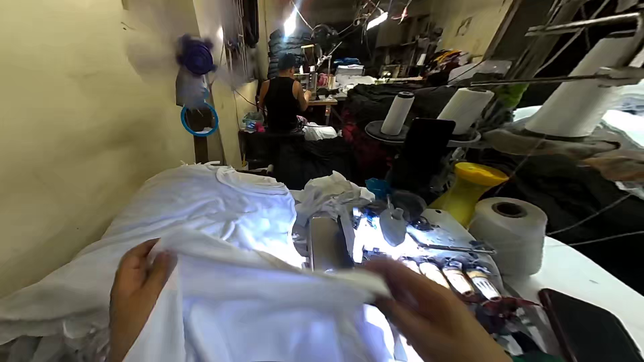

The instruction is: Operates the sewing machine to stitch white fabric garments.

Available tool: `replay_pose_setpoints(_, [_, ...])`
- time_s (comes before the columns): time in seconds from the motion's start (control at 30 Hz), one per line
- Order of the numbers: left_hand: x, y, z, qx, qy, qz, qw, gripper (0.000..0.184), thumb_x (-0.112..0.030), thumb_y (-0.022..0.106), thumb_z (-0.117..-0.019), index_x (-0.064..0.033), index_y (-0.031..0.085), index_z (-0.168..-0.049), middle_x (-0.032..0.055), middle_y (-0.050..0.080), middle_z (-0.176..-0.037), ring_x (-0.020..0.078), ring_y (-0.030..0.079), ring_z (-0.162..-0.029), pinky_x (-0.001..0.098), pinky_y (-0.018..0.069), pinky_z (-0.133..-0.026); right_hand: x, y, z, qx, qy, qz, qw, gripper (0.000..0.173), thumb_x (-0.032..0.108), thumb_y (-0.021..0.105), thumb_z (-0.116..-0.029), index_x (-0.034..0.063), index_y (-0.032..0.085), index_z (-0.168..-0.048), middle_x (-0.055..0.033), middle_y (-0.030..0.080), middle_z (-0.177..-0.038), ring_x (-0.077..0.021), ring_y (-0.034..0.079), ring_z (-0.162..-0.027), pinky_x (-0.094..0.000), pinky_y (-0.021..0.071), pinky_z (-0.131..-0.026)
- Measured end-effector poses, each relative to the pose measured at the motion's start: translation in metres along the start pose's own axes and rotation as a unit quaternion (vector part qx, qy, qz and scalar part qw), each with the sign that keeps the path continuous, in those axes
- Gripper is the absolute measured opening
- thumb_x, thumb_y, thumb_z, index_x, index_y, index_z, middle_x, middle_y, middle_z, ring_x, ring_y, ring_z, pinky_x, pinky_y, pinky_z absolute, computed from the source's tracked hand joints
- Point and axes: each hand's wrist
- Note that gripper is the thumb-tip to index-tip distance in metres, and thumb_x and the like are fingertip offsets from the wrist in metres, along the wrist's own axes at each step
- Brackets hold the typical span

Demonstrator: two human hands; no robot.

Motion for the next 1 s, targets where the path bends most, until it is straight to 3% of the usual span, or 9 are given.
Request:
replay_pose_setpoints(0.07, [0.051,0.007,-0.005,-0.049,0.067,-0.045,0.995,0.054,-0.002,0.06,-0.0957,0.0209,0.04,-0.14,0.0434,0.046,-0.141,0.0464,0.056,-0.124,0.0543,0.0508,-0.097,-0.009,0.023,-0.03,-0.065,-0.052,-0.084,0.993,0.059,0.027,0.068,-0.0981,0.0082,0.046,-0.15,-0.0062,0.051,-0.151,-0.0115,0.06,-0.127,-0.0311,0.0567,-0.103])
replay_pose_setpoints(0.13, [0.06,0.029,0.017,0.005,0.129,-0.035,0.991,0.053,-0.011,0.06,-0.0979,0.0183,0.043,-0.139,0.0396,0.048,-0.142,0.0471,0.054,-0.127,0.0542,0.049,-0.101,-0.011,0.039,-0.04,-0.048,-0.086,-0.1,0.99,0.069,0.027,0.066,-0.0997,0.0099,0.034,-0.158,-0.0086,0.037,-0.163,-0.0174,0.052,-0.14,-0.0363,0.0536,-0.109])
replay_pose_setpoints(0.23, [0.065,0.081,0.057,0.208,0.223,-0.047,0.951,0.051,-0.028,0.067,-0.0954,0.0013,0.062,-0.137,0.0254,0.057,-0.145,0.0434,0.053,-0.136,0.062,0.0413,-0.112,-0.015,0.039,-0.013,0.009,-0.087,0.01,0.996,0.033,0.01,0.063,-0.0989,0.0006,0.065,-0.13,-0.0149,0.068,-0.127,-0.0162,0.068,-0.114,-0.0312,0.0586,-0.096])
replay_pose_setpoints(0.33, [0.078,0.122,0.074,0.274,0.264,-0.16,0.911,0.062,-0.049,0.071,-0.087,-0.019,0.065,-0.141,0.0196,0.052,-0.152,0.0471,0.046,-0.141,0.0727,0.0315,-0.112,-0.032,0.021,0.036,0.067,0.002,0.159,0.985,0.018,0.008,0.059,-0.101,0.0005,0.075,-0.105,-0.0137,0.075,-0.094,-0.0228,0.074,-0.086,-0.0393,0.0608,-0.08])
replay_pose_setpoints(0.43, [0.088,0.141,0.076,0.25,0.271,-0.215,0.904,0.038,-0.033,0.075,-0.0861,-0.0221,0.075,-0.123,0.0165,0.058,-0.147,0.0469,0.046,-0.141,0.0726,0.0287,-0.114,-0.069,0.019,0.087,0.137,0.179,0.268,0.937,0.035,0.028,0.061,-0.1028,-0.0018,0.073,-0.116,-0.0224,0.073,-0.106,-0.0394,0.071,-0.1,-0.0567,0.0556,-0.091])
replay_pose_setpoints(0.53, [0.085,0.149,0.076,0.209,0.299,-0.191,0.911,0.015,-0.026,0.072,-0.0893,-0.0161,0.078,-0.099,0.0118,0.072,-0.119,0.0384,0.065,-0.118,0.0668,0.0417,-0.106,-0.106,0.049,0.122,0.113,0.247,0.259,0.927,0.045,0.036,0.072,-0.0943,-0.0001,0.072,-0.121,-0.0261,0.066,-0.126,-0.0494,0.061,-0.119,-0.0677,0.0465,-0.099])
replay_pose_setpoints(0.7, [0.056,0.135,0.038,0.121,0.298,-0.117,0.94,0.017,-0.015,0.065,-0.0915,-0.001,0.073,-0.098,0.0155,0.072,-0.099,0.0342,0.069,-0.098,0.0586,0.051,-0.092,-0.113,0.048,0.112,0.058,0.237,0.042,0.969,0.013,0.004,0.06,-0.0933,-0.0032,0.063,-0.104,-0.0157,0.068,-0.091,-0.0271,0.068,-0.083,-0.0473,0.0565,-0.078])
replay_pose_setpoints(0.9, [0.083,0.15,-0.017,0.23,0.142,-0.293,0.917,0.024,-0.016,0.064,-0.1001,-0.0044,0.071,-0.12,0.0291,0.059,-0.135,0.0541,0.053,-0.127,0.0747,0.0337,-0.106,-0.099,0.05,0.092,0.045,0.248,-0.11,0.962,0.011,-0.001,0.063,-0.0907,-0.0009,0.06,-0.101,-0.0079,0.062,-0.094,-0.0081,0.061,-0.081,-0.0264,0.0528,-0.073])
replay_pose_setpoints(1.0, [0.071,0.138,-0.003,0.144,0.19,-0.21,0.948,0.033,-0.007,0.066,-0.0939,0.0018,0.066,-0.126,0.0339,0.051,-0.144,0.0574,0.047,-0.133,0.075,0.0335,-0.107,-0.097,0.048,0.099,0.016,0.249,-0.099,0.963,0.009,0.0,0.064,-0.0906,-0.002,0.062,-0.099,-0.0096,0.061,-0.091,-0.0116,0.06,-0.079,-0.0283,0.0519,-0.072])
Point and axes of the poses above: each hand's wrist, its own z-axis away from the middle knuckle, its own y-axis out of the palm, x = y × z
